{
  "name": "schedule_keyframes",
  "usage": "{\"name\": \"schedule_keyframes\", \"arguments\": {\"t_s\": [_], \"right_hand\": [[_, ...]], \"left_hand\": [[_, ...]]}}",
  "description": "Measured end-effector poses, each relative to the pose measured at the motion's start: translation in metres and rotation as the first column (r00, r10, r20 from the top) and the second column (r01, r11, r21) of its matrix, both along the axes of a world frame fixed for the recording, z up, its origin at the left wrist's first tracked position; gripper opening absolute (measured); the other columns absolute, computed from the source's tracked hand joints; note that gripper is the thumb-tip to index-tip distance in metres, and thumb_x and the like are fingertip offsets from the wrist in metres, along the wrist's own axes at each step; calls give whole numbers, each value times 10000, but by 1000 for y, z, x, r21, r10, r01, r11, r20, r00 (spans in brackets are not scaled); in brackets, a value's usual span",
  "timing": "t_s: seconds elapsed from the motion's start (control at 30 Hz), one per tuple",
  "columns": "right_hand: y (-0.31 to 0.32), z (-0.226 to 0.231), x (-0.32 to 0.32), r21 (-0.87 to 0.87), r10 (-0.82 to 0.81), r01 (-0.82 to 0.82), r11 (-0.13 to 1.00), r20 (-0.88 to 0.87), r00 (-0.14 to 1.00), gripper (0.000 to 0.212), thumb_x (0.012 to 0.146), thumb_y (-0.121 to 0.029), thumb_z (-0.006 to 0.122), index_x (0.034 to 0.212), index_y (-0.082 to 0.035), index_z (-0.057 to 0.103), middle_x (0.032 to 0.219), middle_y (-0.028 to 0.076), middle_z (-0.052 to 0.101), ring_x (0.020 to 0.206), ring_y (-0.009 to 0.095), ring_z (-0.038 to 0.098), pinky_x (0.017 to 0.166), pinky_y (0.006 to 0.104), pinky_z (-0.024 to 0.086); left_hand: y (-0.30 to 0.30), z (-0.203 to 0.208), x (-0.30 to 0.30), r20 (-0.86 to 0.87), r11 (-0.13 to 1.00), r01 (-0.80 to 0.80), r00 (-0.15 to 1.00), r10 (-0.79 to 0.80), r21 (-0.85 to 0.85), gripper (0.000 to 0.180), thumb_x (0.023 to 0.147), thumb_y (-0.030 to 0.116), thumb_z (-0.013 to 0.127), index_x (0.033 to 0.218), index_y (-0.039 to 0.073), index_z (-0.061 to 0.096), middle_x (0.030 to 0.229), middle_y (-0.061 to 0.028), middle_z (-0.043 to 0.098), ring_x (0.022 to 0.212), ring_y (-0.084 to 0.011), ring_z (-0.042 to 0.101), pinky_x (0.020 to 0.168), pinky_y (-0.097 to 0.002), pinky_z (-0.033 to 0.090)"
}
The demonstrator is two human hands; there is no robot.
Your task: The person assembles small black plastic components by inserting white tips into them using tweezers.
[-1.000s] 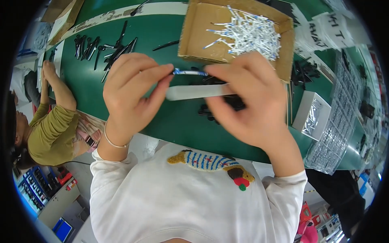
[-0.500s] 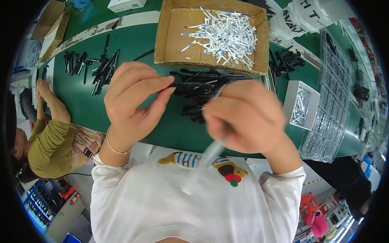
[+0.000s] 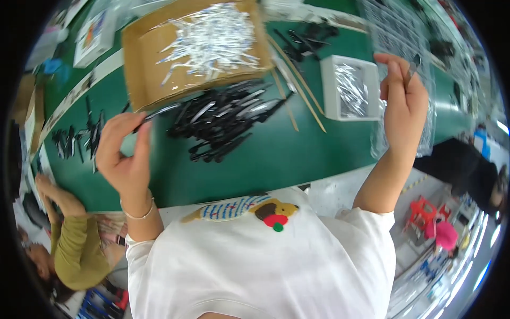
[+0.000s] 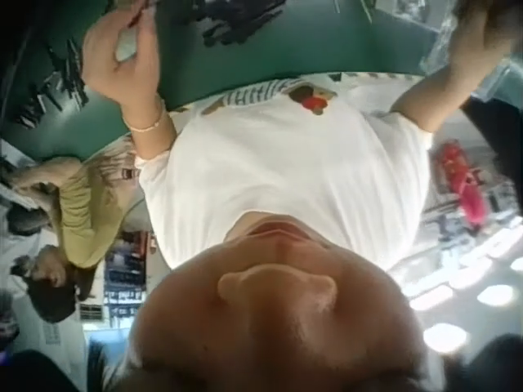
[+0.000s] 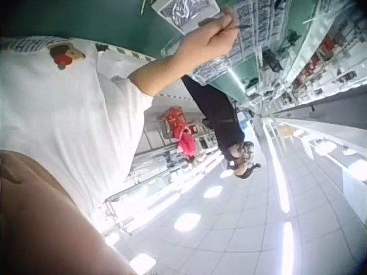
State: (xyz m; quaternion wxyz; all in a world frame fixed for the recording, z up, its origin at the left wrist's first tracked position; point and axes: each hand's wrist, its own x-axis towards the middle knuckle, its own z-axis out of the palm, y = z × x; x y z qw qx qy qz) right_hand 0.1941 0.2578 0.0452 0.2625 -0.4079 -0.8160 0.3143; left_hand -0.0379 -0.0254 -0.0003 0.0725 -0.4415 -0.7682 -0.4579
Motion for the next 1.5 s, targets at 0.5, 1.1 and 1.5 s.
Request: {"name": "schedule_keyframes", "arguments": {"t_s": [0.5,1.1,1.5], "right_hand": [[11,-54,18,230,164,-269,935,393,905,128,721,-45,654,828,16,618,754,108,576,633,221,537,591,295,423],[-84,-16,-99,-609,356,-632,478,-524,774,90,765,-41,698,806,3,631,696,-11,594,626,36,529,561,174,406],[-95,6,-116,-505,459,-612,609,-404,791,87,748,52,656,781,8,588,699,-6,567,578,10,473,499,141,324]], "left_hand": [[-3,-10,17,49,997,-2,999,6,-78,149,703,-90,684,839,-39,651,805,-116,659,724,-194,608,677,-257,482],[38,13,23,835,876,-26,317,-449,481,172,833,-38,606,1003,-61,597,897,-189,666,775,-224,674,715,-301,572],[27,-3,4,28,968,46,998,-55,247,137,684,-32,726,806,-8,668,802,-101,684,661,-204,655,622,-272,513]]}}
